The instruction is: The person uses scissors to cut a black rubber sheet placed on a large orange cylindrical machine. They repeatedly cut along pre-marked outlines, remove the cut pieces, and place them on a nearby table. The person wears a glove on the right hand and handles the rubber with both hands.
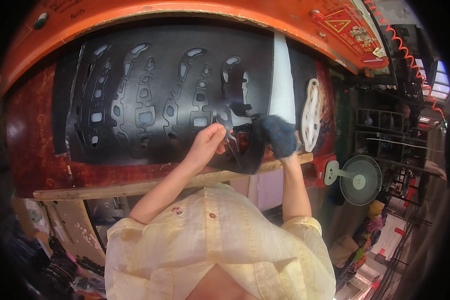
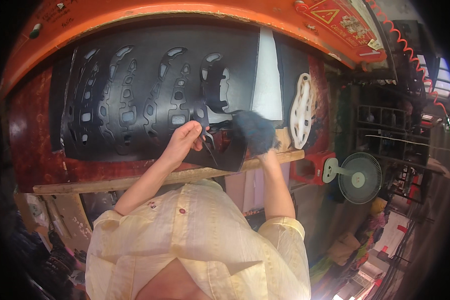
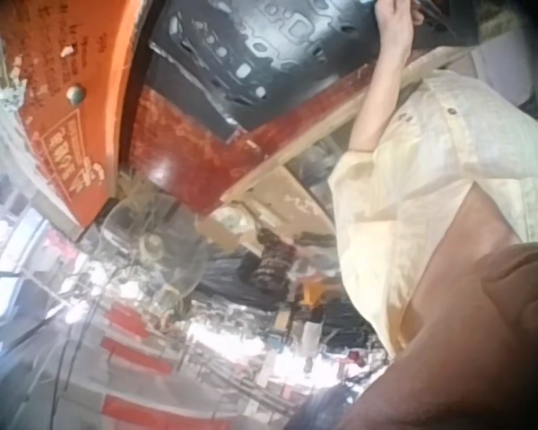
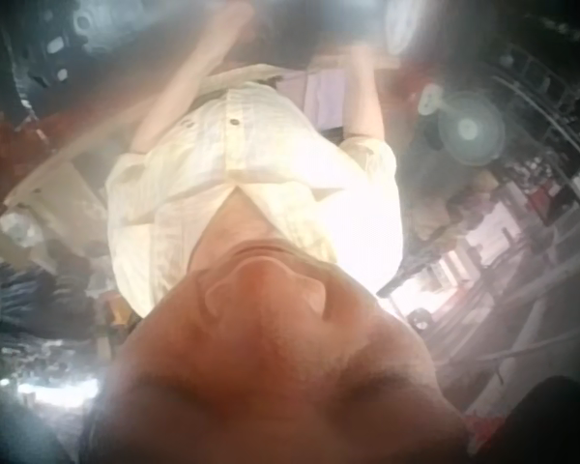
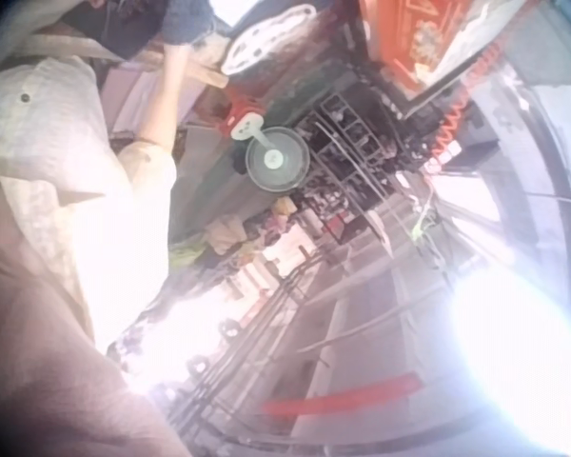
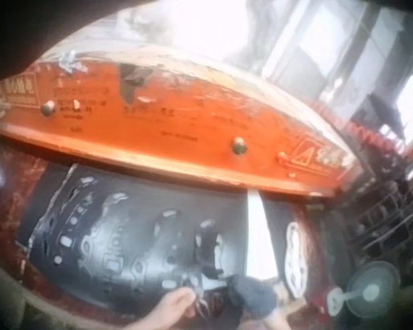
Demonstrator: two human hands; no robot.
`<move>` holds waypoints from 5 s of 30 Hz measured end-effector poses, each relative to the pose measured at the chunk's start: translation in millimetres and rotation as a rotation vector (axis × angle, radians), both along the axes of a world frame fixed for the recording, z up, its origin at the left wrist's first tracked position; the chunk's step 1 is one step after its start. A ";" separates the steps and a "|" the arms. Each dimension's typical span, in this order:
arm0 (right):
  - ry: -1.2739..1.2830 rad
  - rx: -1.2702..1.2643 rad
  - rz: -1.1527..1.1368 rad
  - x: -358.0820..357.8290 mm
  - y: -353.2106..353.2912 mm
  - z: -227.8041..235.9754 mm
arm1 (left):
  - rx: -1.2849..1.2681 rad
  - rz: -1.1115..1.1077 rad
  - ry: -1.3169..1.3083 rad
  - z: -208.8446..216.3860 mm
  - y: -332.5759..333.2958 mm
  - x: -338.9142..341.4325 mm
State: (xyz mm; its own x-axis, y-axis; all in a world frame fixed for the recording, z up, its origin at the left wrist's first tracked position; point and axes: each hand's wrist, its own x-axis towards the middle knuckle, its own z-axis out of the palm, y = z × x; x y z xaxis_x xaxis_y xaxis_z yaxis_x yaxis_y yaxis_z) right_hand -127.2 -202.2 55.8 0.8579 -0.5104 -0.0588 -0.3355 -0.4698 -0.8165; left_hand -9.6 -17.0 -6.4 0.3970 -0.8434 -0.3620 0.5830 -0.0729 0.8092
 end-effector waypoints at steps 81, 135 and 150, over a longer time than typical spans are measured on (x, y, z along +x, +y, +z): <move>0.098 -0.771 0.223 30.9 130.2 52.1 | -0.082 0.228 0.247 20.4 32.2 -3.9; 0.120 0.765 -0.134 -4.5 98.5 -5.3 | -0.156 -0.355 -0.541 57.9 85.4 15.8; 0.126 0.765 -0.002 -14.2 92.2 -31.4 | 0.097 -0.115 -0.682 14.2 31.0 63.7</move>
State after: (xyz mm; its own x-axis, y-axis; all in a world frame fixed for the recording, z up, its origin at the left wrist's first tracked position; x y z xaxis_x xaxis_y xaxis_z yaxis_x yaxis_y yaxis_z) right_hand -141.4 -110.0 24.4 0.8203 -0.2904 -0.4927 -0.4478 0.2098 -0.8692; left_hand 54.1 14.0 7.8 0.4726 -0.8702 -0.1396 -0.0687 -0.1943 0.9785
